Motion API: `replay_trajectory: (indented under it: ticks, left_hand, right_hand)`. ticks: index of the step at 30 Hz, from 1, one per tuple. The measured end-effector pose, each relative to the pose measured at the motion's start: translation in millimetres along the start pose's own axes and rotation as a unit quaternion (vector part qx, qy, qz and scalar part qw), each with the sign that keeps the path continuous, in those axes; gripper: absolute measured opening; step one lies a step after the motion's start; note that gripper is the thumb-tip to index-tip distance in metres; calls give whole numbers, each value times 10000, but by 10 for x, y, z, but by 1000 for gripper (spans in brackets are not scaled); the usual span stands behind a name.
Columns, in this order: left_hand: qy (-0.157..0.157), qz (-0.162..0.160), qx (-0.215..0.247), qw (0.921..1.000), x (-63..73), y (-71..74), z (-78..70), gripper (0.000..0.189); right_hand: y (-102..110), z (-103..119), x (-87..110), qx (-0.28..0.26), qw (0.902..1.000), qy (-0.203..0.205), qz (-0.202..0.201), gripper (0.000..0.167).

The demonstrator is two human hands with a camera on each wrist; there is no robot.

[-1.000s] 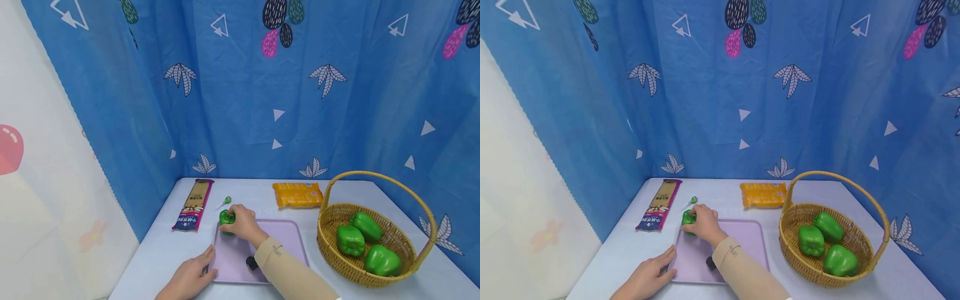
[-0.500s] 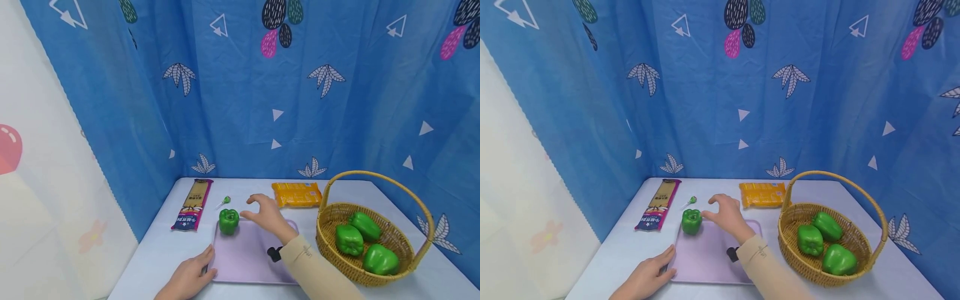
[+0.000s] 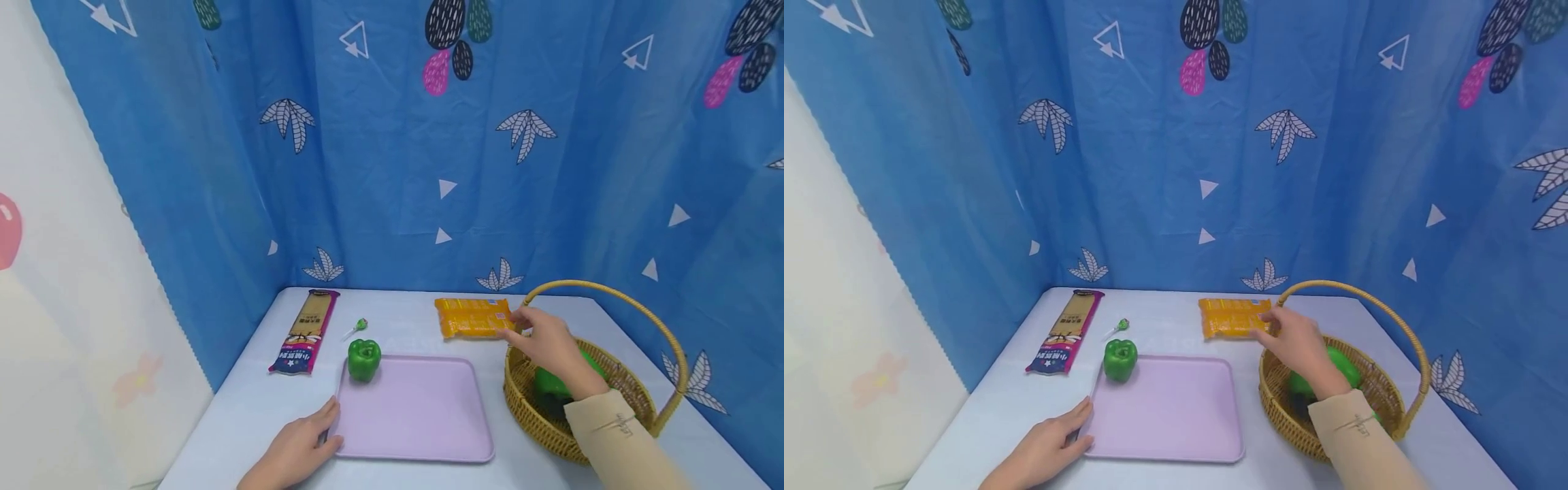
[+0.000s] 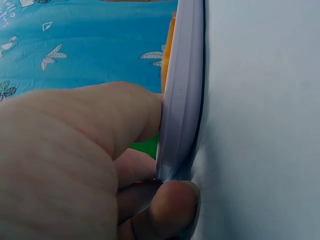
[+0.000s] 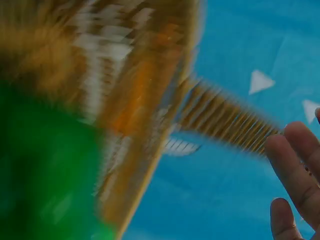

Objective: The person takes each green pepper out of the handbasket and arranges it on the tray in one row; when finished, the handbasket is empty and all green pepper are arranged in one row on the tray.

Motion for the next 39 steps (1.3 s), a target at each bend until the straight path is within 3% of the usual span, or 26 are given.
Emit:
replay_trajectory:
  ticks: [6, 18, 21, 23, 26, 35, 39]
  left_hand:
    - [60, 34, 59, 10000, 3, 5, 10, 71]
    - [1, 9, 93, 10000, 1, -4, -10, 71]
    - [17, 17, 95, 10000, 4, 4, -13, 72]
    - [41, 38, 113, 9999, 4, 7, -15, 72]
    - [49, 26, 95, 9999, 4, 4, -21, 72]
    - [59, 48, 85, 9999, 6, 16, -25, 71]
    - [85, 77, 106, 9999, 8, 16, -21, 72]
  right_hand:
    - [22, -422, 219, 519, 9985, -176, -34, 35]
    - [-141, -827, 403, 32, 9978, -668, -33, 52]
    - [-154, -851, 415, -91, 9983, -567, 111, 42]
    - [-177, -855, 423, -206, 9979, -512, 345, 29]
    - [-203, -854, 439, -232, 9962, -483, 687, 22]
    - [-304, -857, 490, -555, 9858, -656, 1440, 46]
    - [-334, -842, 491, -466, 9842, -607, 1594, 52]
Point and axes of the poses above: each hand's wrist, its own x-axis away from the middle knuckle, its own y-axis out of the back of the hand, z = x × y, the point moved 5 cm from there along -x, towards the middle knuckle, and after that the axes turned 1 degree about -x, right-handed, at the moved point
